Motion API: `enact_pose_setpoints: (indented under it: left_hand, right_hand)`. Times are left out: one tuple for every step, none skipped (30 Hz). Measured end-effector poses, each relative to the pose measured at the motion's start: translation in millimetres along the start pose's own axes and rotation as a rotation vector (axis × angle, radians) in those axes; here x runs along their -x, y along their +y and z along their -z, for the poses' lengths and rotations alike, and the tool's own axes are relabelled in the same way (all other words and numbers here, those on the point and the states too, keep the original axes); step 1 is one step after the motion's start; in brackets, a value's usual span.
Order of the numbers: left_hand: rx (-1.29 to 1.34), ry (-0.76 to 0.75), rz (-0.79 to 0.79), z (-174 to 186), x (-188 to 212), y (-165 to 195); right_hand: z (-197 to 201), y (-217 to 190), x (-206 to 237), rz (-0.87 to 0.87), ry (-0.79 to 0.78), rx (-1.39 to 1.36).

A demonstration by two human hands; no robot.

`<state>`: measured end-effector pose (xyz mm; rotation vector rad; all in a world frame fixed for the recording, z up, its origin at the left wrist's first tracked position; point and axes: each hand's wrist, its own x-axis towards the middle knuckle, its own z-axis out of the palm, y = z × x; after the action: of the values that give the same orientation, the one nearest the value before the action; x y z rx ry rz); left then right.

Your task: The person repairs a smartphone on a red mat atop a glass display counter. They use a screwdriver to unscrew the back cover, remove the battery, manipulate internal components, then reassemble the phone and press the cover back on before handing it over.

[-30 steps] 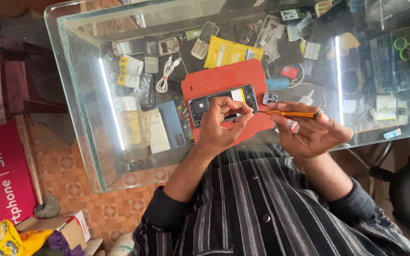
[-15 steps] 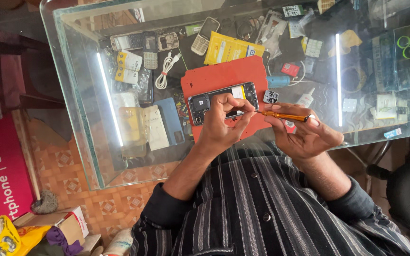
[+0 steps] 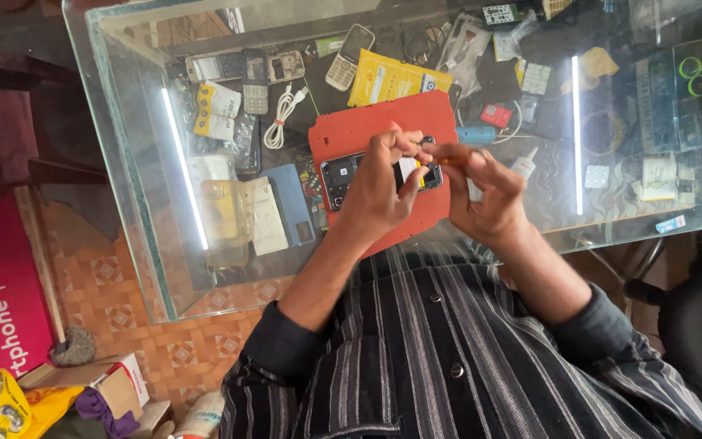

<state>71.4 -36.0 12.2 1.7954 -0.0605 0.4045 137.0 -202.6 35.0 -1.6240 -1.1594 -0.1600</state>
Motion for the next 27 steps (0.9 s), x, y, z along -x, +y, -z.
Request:
enact_pose_setpoints:
  left_hand:
    - [-0.137,0.002,-0.072,2.1,-2.7,-1.3]
    - [-0.275,0.003,-0.143,3.7,-4.0,-2.1]
    - [-0.277,-0.031,-0.079,4.8,-4.0,-2.2]
    - [-0.277,-0.066,-0.015,5.2,-3.2,-2.1]
    - [-0.277,-0.101,0.050,5.3,-2.2,-1.8]
    - [-0.307,-0.093,0.026,5.1,-1.4,-1.8]
    - [-0.337,-0.086,0.000,4.8,-1.0,-2.1]
    - [-0.365,-0.079,-0.024,4.5,-0.9,-2.6]
    - [-0.380,-0.078,-0.027,4.2,-0.9,-3.2]
    - [-0.395,-0.077,-0.031,4.0,-1.0,-3.8]
    - [-0.410,-0.077,-0.035,3.7,-1.1,-4.4]
    - [-0.411,-0.076,-0.032,3.6,-1.1,-4.9]
    - [-0.413,-0.076,-0.031,3.4,-1.0,-5.2]
    - [-0.416,-0.076,-0.031,3.3,-1.0,-5.4]
    - [-0.423,-0.079,-0.030,3.3,-1.0,-5.6]
    - [-0.431,-0.083,-0.028,3.3,-1.1,-5.6]
    - [-0.438,-0.086,-0.027,3.2,-1.1,-5.6]
    - [-0.437,-0.084,-0.029,3.1,-1.1,-5.6]
    - [-0.435,-0.081,-0.031,3.0,-1.0,-5.6]
    - [-0.434,-0.079,-0.033,2.9,-0.9,-5.6]
    - [-0.435,-0.081,-0.033,2.9,-0.8,-5.6]
    - [-0.436,-0.083,-0.034,3.1,-0.7,-5.6]
    - [-0.437,-0.084,-0.034,3.3,-0.6,-5.4]
    - [-0.435,-0.079,-0.048,3.6,-0.6,-5.0]
    - [-0.432,-0.073,-0.059,4.2,-0.4,-4.4]
    - [-0.428,-0.069,-0.071,5.1,0.0,-3.5]
    - [-0.412,-0.054,-0.082,6.4,0.7,-2.2]
  right_hand:
    - [-1.7,3.9,0.2,-0.016,0.006,-0.013]
    - [-3.4,7.6,0.5,-0.032,0.012,-0.026]
    - [-4.9,11.1,1.0,-0.041,0.007,-0.028]
    - [-6.3,14.4,1.5,-0.051,0.001,-0.031]
    - [-7.6,17.4,2.2,-0.061,-0.005,-0.033]
    - [-8.7,20.0,3.0,-0.064,-0.010,-0.028]
    - [-9.7,22.3,3.8,-0.066,-0.015,-0.020]
    - [-10.5,24.4,4.8,-0.069,-0.021,-0.013]
    - [-11.1,26.1,5.7,-0.071,-0.018,-0.020]
    - [-11.7,27.5,6.7,-0.071,-0.014,-0.026]
    - [-12.1,28.7,7.6,-0.071,-0.010,-0.033]
    - [-12.4,29.7,8.5,-0.068,-0.012,-0.025]
    - [-12.5,30.4,9.3,-0.064,-0.012,-0.018]
    - [-12.6,30.9,10.0,-0.059,-0.012,-0.010]
    - [-12.6,31.3,10.6,-0.058,-0.016,-0.014]
    - [-12.5,31.6,11.0,-0.058,-0.020,-0.018]
    - [-12.4,31.7,11.3,-0.058,-0.025,-0.022]
    - [-12.2,31.7,11.4,-0.055,-0.023,-0.010]
    - [-11.9,31.7,11.3,-0.053,-0.023,0.001]
    - [-11.6,31.6,11.0,-0.050,-0.022,0.013]
    - [-11.2,31.5,10.5,-0.050,-0.014,0.026]
    - [-10.8,31.4,9.9,-0.049,-0.006,0.040]
    - [-10.4,31.3,9.1,-0.049,0.002,0.054]
    - [-10.0,31.1,8.1,-0.053,0.010,0.131]
    - [-9.5,31.0,6.9,-0.058,0.018,0.207]
    - [-9.0,31.0,5.6,-0.064,0.026,0.285]
    - [-8.6,30.9,4.2,-0.061,0.013,0.254]
